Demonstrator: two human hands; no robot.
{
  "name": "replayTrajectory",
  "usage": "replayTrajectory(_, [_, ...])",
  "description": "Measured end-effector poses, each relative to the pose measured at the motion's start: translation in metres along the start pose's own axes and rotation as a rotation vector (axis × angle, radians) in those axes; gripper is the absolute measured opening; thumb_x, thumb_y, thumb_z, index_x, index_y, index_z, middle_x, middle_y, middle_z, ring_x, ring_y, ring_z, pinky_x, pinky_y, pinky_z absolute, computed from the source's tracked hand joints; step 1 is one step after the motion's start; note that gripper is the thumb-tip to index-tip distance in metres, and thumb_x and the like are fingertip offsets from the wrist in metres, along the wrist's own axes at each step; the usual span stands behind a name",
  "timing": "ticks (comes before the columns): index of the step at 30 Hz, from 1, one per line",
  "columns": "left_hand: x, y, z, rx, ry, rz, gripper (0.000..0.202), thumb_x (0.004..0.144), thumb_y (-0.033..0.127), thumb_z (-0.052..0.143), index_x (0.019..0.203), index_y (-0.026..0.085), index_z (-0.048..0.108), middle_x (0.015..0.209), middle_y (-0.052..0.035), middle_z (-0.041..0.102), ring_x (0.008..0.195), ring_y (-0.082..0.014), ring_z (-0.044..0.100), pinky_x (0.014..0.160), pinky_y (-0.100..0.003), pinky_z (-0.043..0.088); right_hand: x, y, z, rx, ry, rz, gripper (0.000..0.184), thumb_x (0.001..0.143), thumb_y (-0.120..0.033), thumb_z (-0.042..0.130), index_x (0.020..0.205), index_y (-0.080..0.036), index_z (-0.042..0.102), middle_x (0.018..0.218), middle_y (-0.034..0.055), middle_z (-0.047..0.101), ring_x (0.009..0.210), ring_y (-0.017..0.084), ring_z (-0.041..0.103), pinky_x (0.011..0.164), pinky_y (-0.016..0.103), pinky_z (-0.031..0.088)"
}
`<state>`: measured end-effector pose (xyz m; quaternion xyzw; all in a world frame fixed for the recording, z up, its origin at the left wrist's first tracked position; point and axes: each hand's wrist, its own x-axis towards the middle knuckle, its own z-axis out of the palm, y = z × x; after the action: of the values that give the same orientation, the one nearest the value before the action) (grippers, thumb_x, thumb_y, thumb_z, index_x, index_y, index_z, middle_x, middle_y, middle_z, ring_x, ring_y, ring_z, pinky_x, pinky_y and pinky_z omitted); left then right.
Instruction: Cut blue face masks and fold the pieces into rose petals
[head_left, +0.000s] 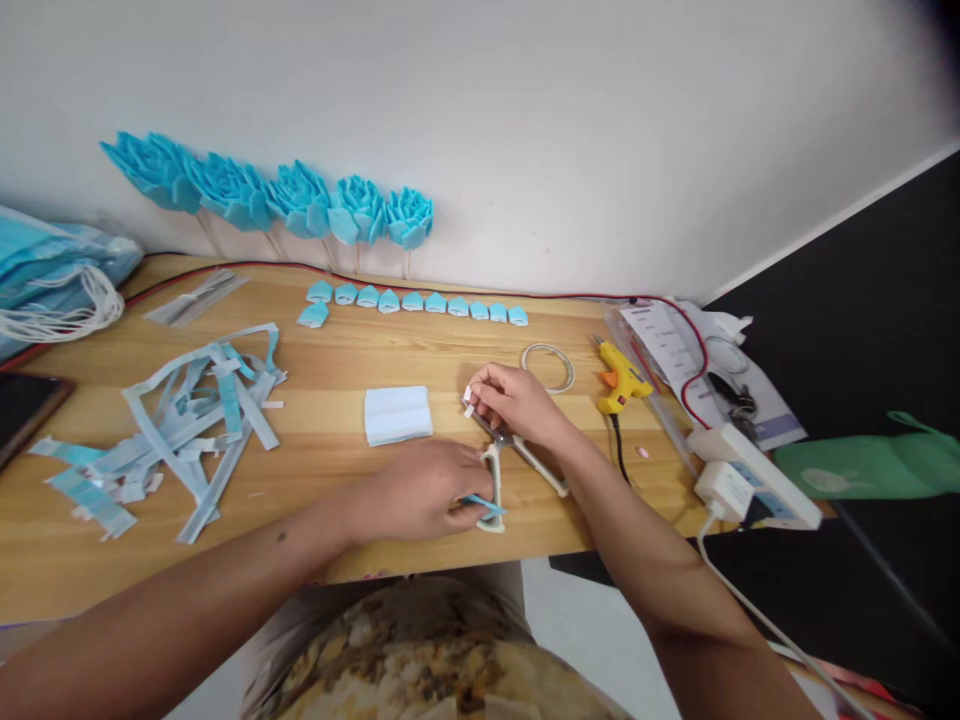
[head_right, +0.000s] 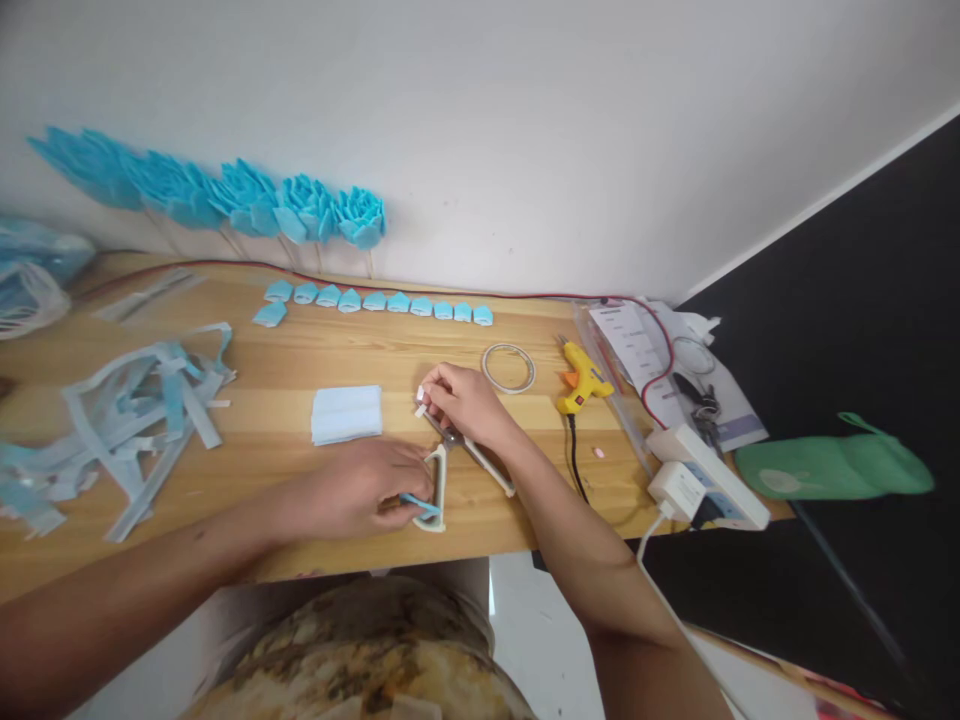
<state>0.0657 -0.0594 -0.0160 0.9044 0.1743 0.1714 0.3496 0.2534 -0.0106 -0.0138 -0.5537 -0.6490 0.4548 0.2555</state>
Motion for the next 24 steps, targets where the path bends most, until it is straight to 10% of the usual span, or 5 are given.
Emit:
replayTrajectory(7, [0.001,0.007,-0.008,-0.228,0.115,-0.117,0.010,0.084,0.018,0.056,0.078,0.018,0.065,0.080,-0.0012,0.068,0.076,-0.0148,0.061,0.072,-0.025,0.044,0.003,0.002,0.003,0.088,0.060,-0.027,0.016,0.088,-0.032,0.050,0.084,-0.018,0.058,0.074,-0.0004,0.065,0.050,0.008,0.055,0.042,0.017,0.044])
replayTrajectory(12, [0.002,0.004,-0.030,-0.623,0.422,-0.409,0.017,0.084,0.028,0.057,0.073,0.016,0.059,0.069,0.0011,0.065,0.064,-0.0111,0.058,0.064,-0.023,0.044,-0.012,-0.012,0.004,-0.072,0.308,-0.286,0.019,0.092,-0.035,0.051,0.090,-0.020,0.064,0.082,0.0008,0.068,0.056,0.010,0.058,0.055,0.023,0.047])
replayTrajectory(24, [0.003,-0.004,-0.033,-0.908,0.473,-0.612,0.025,0.074,0.035,0.069,0.072,0.015,0.054,0.056,0.0022,0.063,0.045,-0.0075,0.052,0.048,-0.020,0.042,-0.031,-0.021,0.007,-0.431,0.473,-0.878,0.019,0.089,-0.015,0.054,0.101,-0.022,0.066,0.080,0.0031,0.071,0.074,0.016,0.065,0.067,0.030,0.052])
